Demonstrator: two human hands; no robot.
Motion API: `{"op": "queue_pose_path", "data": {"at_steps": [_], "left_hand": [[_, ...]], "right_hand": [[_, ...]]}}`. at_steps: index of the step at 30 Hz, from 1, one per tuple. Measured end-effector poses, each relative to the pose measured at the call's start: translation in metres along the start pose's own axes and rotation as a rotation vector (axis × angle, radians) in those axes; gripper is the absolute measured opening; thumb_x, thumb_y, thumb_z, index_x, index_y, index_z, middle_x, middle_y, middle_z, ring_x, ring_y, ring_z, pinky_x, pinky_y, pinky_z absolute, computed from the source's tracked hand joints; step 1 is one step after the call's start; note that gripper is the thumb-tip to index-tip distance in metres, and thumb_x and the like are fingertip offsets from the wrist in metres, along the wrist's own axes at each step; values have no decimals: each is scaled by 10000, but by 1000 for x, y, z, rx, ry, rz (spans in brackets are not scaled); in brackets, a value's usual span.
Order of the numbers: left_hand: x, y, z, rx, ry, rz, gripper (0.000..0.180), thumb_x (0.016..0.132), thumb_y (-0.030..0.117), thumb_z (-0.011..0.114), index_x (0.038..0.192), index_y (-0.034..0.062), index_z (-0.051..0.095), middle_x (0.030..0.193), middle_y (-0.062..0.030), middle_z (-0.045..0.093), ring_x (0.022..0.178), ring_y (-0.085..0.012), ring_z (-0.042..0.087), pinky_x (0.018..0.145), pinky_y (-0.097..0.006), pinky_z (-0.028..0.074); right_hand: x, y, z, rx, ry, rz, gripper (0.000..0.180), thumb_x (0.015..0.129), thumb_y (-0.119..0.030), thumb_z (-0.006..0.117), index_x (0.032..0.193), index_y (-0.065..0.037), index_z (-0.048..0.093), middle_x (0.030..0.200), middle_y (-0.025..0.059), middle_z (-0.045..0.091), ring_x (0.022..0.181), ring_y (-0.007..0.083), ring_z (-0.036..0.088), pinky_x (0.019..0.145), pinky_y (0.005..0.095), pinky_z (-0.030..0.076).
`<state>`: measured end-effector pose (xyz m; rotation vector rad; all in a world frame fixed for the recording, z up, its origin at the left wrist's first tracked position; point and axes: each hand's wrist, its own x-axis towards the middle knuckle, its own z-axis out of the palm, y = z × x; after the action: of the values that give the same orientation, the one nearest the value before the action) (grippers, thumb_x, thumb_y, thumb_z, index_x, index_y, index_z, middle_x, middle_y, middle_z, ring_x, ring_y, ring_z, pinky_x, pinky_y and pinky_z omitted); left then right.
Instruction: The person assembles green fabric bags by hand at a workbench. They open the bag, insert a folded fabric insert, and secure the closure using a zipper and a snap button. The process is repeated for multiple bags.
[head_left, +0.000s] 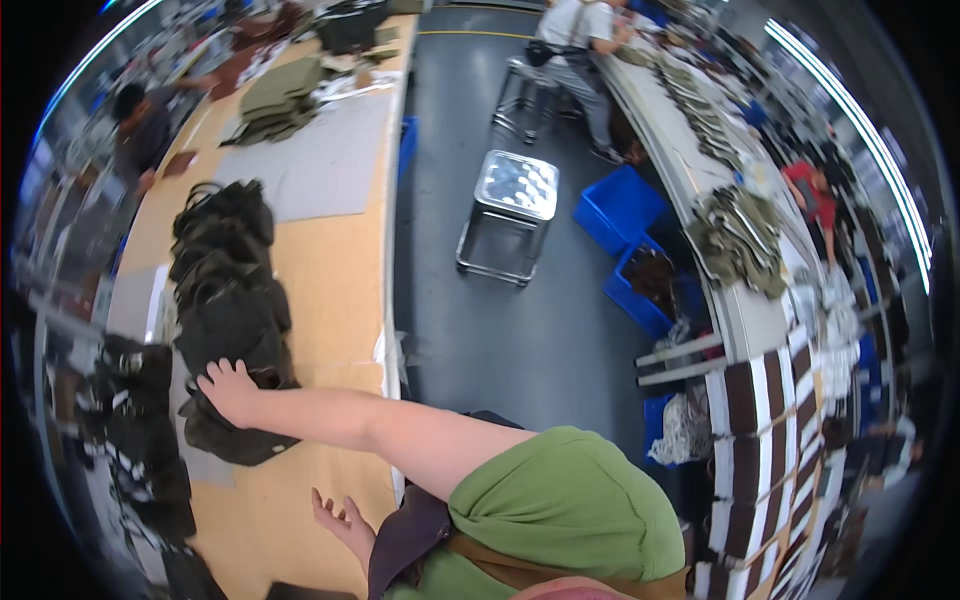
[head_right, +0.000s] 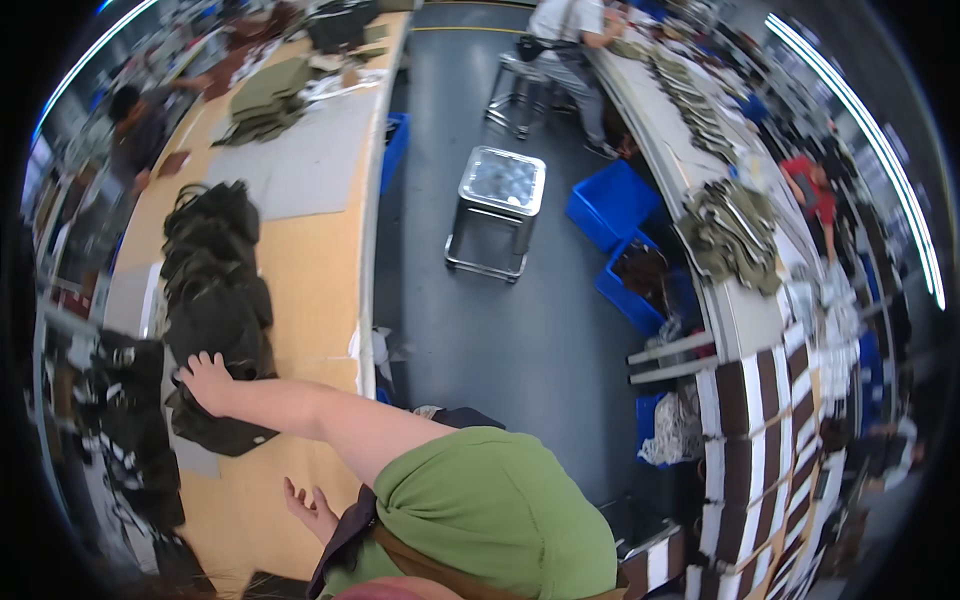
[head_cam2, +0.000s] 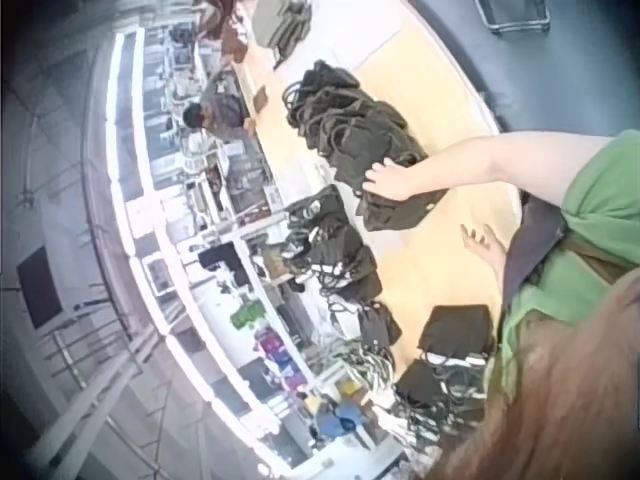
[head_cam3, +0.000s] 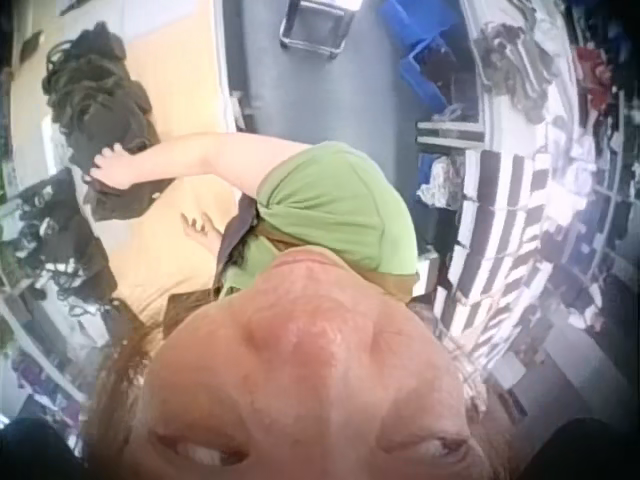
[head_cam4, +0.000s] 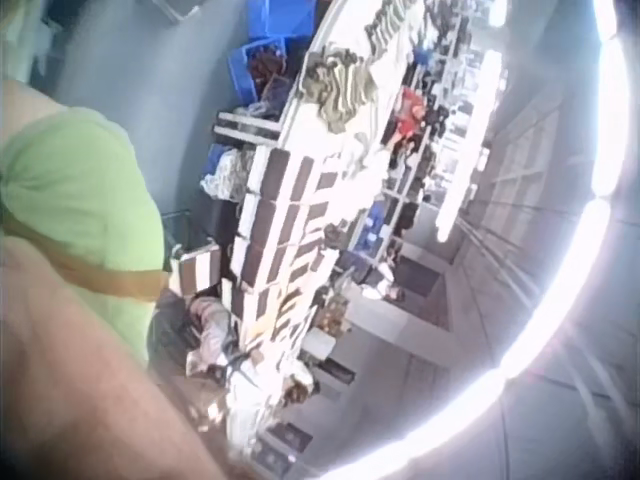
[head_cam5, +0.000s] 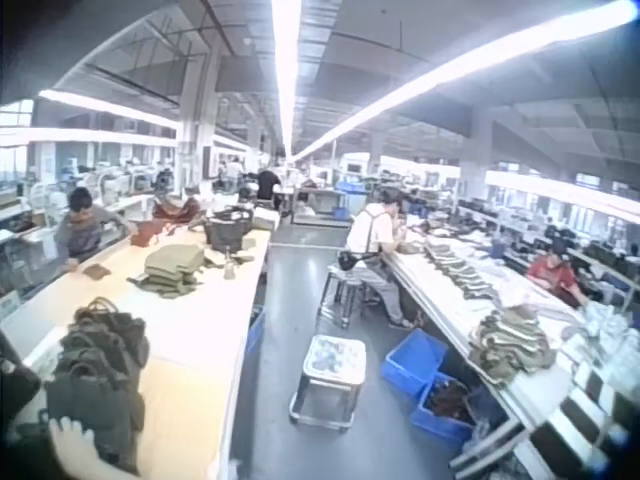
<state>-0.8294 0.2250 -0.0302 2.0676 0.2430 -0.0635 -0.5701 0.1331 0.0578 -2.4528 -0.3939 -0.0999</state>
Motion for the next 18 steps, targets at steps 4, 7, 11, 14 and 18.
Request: {"op": "queue_pose_path", "data": {"at_steps": [4,7,11,14,18], "left_hand": [[44,-13,34,-102,-150,-28,789,887,141,637,1524,144,171,1514,-143,225,1251,-333,382,992,-419,389],[110,-11,46,-70,-140,-6,828,881,123,644,1533,162,136,1525,-180,194,1256,-345,392,1003,-412,396],[153,-35,42,-114,-180,-82,833,875,110,649,1533,154,140,1517,-244,208,1333,-312,335,1052,-415,357],[136,-37,22,-146,-206,-148,826,870,110,654,1529,148,158,1499,-255,252,1364,-299,315,1071,-411,341],[87,-70,-45,-105,-74,-144,749,863,65,636,1504,109,250,1495,-197,292,1247,-304,449,1021,-392,402]], "right_hand": [[-24,50,5,-191,-138,14,563,831,-170,608,1367,-78,464,1433,205,377,1345,339,338,1085,597,241],[-36,86,11,-164,-137,30,534,819,-186,625,1333,-96,510,1484,202,317,1380,361,295,1090,589,240],[-49,85,17,-85,-84,-14,501,769,-198,659,1249,-88,573,1474,217,315,1369,377,296,1066,589,272],[-56,75,34,-102,23,-46,479,735,-196,670,1188,-58,603,1450,247,325,1353,395,301,1038,600,287],[-83,53,39,-57,396,-272,327,706,-159,653,1000,-17,635,1339,280,398,1269,421,364,946,605,315]]}}
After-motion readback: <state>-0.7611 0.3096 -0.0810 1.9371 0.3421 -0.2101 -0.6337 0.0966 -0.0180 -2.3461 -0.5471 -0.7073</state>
